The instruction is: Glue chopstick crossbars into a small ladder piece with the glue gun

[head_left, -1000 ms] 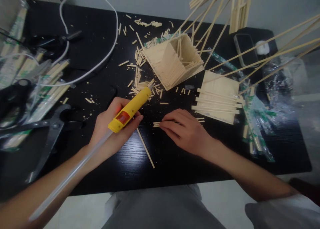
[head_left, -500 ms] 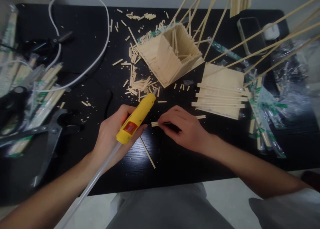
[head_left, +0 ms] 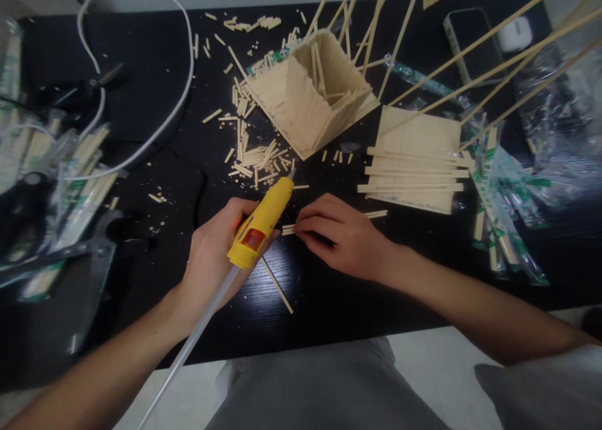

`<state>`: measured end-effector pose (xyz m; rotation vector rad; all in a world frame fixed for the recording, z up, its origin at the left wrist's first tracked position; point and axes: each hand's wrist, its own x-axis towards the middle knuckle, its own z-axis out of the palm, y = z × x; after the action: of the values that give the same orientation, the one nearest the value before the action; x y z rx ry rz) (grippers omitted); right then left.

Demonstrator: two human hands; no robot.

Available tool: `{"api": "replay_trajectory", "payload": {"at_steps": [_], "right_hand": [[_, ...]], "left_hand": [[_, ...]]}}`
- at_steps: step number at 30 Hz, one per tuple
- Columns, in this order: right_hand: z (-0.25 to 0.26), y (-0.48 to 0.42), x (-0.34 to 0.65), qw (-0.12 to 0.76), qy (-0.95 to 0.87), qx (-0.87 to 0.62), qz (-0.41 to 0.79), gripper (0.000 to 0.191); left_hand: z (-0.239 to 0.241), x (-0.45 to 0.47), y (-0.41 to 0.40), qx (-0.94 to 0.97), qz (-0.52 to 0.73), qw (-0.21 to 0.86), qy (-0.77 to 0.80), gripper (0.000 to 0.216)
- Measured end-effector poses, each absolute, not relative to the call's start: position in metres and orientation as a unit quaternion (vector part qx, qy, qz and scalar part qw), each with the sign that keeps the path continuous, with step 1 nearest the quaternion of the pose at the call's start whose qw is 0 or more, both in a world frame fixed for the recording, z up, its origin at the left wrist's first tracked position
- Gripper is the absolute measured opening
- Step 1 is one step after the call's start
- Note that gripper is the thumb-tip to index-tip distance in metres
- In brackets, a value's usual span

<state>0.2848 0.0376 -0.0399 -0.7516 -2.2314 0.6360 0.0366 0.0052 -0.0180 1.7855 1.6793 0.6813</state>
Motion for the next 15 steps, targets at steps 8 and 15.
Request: {"api": "replay_trajectory", "payload": {"at_steps": [8,15], "right_hand": [[-0.0412,0.0381,0.2842,0.346,-0.858,-0.288,0.246,0.011],[-0.0404,0.037,0.283,0.343,-0.864,-0.285,0.234,0.011]], "left_hand": [[-0.0178,0.0373,0.0058,0.687,0.26,0.28,0.618,0.025],[-0.0178,0.0372,0.0062,0.692,0.263,0.278,0.612,0.024]]}}
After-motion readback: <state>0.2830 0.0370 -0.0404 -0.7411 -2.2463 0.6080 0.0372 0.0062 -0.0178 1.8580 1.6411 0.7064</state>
